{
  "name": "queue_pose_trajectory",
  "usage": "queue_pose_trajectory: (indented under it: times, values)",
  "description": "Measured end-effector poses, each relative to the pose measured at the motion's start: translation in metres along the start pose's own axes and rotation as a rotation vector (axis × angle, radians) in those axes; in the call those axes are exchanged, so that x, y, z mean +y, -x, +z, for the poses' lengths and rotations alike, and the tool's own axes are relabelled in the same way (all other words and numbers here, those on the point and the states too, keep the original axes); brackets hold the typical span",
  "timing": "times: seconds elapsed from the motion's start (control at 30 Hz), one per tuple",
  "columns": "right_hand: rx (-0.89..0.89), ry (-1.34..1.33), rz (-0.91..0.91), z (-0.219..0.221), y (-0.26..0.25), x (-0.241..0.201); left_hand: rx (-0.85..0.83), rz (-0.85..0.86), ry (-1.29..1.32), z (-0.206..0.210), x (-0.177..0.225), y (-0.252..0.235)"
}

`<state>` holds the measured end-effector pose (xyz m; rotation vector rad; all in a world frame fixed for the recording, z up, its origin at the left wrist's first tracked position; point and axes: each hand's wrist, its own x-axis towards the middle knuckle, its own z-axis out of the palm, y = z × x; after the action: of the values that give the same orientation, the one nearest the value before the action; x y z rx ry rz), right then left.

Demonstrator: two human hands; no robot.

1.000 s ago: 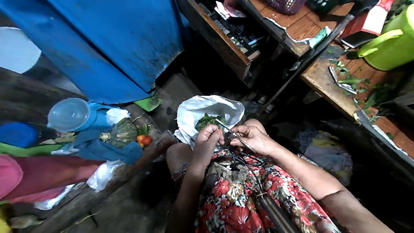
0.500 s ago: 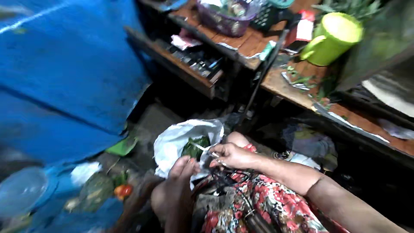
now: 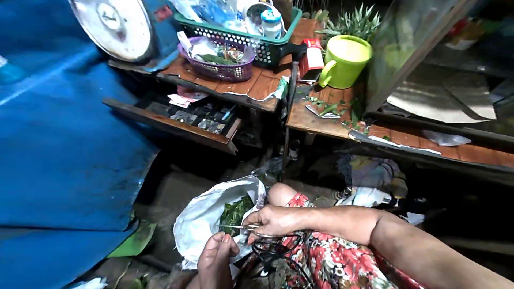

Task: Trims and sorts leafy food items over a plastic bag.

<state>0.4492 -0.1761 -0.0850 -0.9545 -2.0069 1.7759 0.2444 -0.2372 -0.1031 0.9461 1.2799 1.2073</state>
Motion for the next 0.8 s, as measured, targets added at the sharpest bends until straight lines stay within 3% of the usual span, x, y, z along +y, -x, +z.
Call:
queue_pose_trajectory:
  times: [0.23, 0.8]
  values:
    - [0.012, 0.053, -0.024, -0.0016, -0.0002, 0.0028, 0.09, 0.006, 0.016, 0.0008, 0.0028, 0.0006]
    - [-0.007, 0.069, -0.062, 0.0023, -0.0036, 0.0075, 0.017, -0.021, -0.016, -0.0026, -0.0013, 0.0016]
